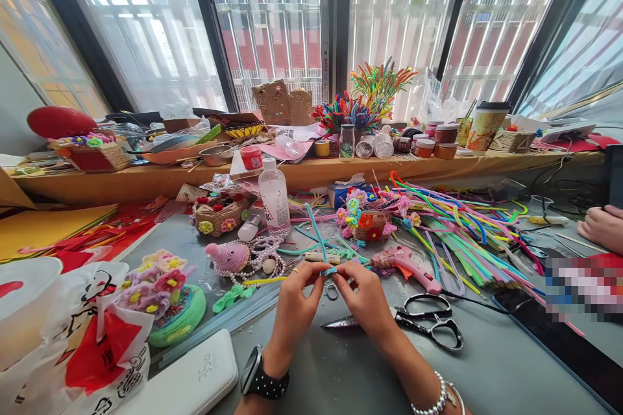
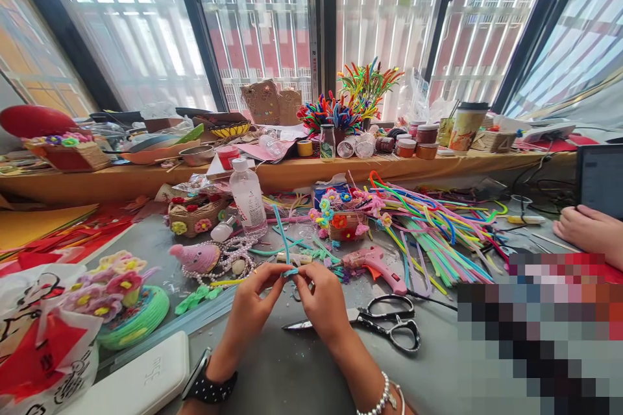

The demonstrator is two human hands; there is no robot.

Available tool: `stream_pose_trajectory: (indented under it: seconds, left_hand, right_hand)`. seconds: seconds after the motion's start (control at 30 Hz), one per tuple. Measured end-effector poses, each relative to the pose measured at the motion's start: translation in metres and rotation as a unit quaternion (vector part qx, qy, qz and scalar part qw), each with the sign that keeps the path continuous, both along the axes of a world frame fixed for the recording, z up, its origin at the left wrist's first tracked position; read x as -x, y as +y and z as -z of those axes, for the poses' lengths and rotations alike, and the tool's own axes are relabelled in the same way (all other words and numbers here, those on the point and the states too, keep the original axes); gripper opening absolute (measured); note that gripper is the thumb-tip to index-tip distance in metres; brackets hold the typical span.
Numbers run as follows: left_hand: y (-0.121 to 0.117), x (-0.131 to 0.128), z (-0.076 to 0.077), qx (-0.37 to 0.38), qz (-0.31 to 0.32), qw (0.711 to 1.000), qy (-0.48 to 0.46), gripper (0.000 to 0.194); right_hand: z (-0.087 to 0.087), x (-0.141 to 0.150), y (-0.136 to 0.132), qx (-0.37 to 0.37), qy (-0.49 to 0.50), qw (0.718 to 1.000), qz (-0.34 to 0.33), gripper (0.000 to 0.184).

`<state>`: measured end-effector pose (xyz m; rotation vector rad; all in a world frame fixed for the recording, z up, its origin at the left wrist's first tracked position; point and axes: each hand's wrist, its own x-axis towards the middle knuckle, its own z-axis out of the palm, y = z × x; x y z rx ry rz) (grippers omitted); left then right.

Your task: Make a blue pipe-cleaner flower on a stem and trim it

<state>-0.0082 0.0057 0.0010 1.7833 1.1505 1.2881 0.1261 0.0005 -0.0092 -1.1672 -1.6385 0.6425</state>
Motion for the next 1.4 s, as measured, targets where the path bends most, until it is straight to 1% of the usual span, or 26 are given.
stream_pose_trajectory:
  seconds: [0.07,0.13,0.2,0.27,0.33,0.43,0.57,0.63,0.7,0.83,0.93,1.1,1.2,1.27,1.4]
  left_hand:
    - [-0.002,0.0,-0.004,0.063,0.022,0.995,-0.078,0.014]
    - [-0.004,-0.001,-0.009,0.137,0.069,0.976,-0.156,0.015]
    - [-0.007,-0.003,-0.012,0.201,0.131,0.949,-0.203,0.016]
    - [-0.009,-0.004,-0.015,0.231,0.177,0.93,-0.223,0.017]
    - [-0.01,-0.004,-0.015,0.239,0.199,0.925,-0.22,0.019]
    - [-0.01,-0.005,-0.015,0.231,0.186,0.934,-0.198,0.021]
    - [-0.006,-0.006,-0.012,0.191,0.111,0.961,-0.164,0.02]
    - [-0.004,-0.006,-0.009,0.17,0.084,0.97,-0.15,0.019]
    - [-0.002,-0.005,-0.007,0.161,0.073,0.973,-0.146,0.018]
    - [-0.002,-0.004,-0.006,0.168,0.049,0.971,-0.162,0.015]
    - [-0.002,-0.004,-0.006,0.167,0.031,0.972,-0.163,0.014]
    - [-0.002,-0.005,-0.006,0.157,0.021,0.977,-0.141,0.016]
    - [-0.003,-0.005,-0.004,0.176,0.017,0.977,-0.121,0.023]
    - [-0.003,-0.004,-0.003,0.183,0.035,0.977,-0.103,0.025]
    - [-0.003,-0.003,-0.006,0.197,0.085,0.972,-0.097,0.025]
  right_hand:
    - [-0.003,-0.003,0.003,0.082,0.112,0.99,-0.035,0.025]
    - [-0.005,-0.006,0.005,0.161,0.217,0.961,-0.048,0.035]
    - [-0.007,-0.007,0.005,0.219,0.287,0.929,-0.079,0.038]
    - [-0.007,-0.006,0.003,0.247,0.324,0.904,-0.127,0.033]
    - [-0.006,-0.005,0.002,0.242,0.343,0.895,-0.148,0.027]
    - [-0.004,-0.005,0.002,0.218,0.355,0.902,-0.115,0.024]
    - [-0.004,-0.006,0.003,0.214,0.35,0.907,-0.091,0.022]
    - [-0.004,-0.005,0.003,0.206,0.348,0.912,-0.072,0.022]
    - [-0.005,-0.004,0.002,0.191,0.342,0.918,-0.063,0.019]
    - [-0.005,-0.002,0.001,0.153,0.314,0.933,-0.08,0.016]
    - [-0.006,-0.002,0.001,0.134,0.295,0.943,-0.071,0.015]
    - [-0.007,-0.001,0.001,0.116,0.28,0.952,-0.05,0.016]
    - [-0.007,0.0,0.001,0.102,0.257,0.961,-0.016,0.019]
    - [-0.006,0.001,0.001,0.093,0.249,0.964,-0.009,0.02]
    - [-0.003,0.0,0.002,0.092,0.237,0.967,-0.03,0.02]
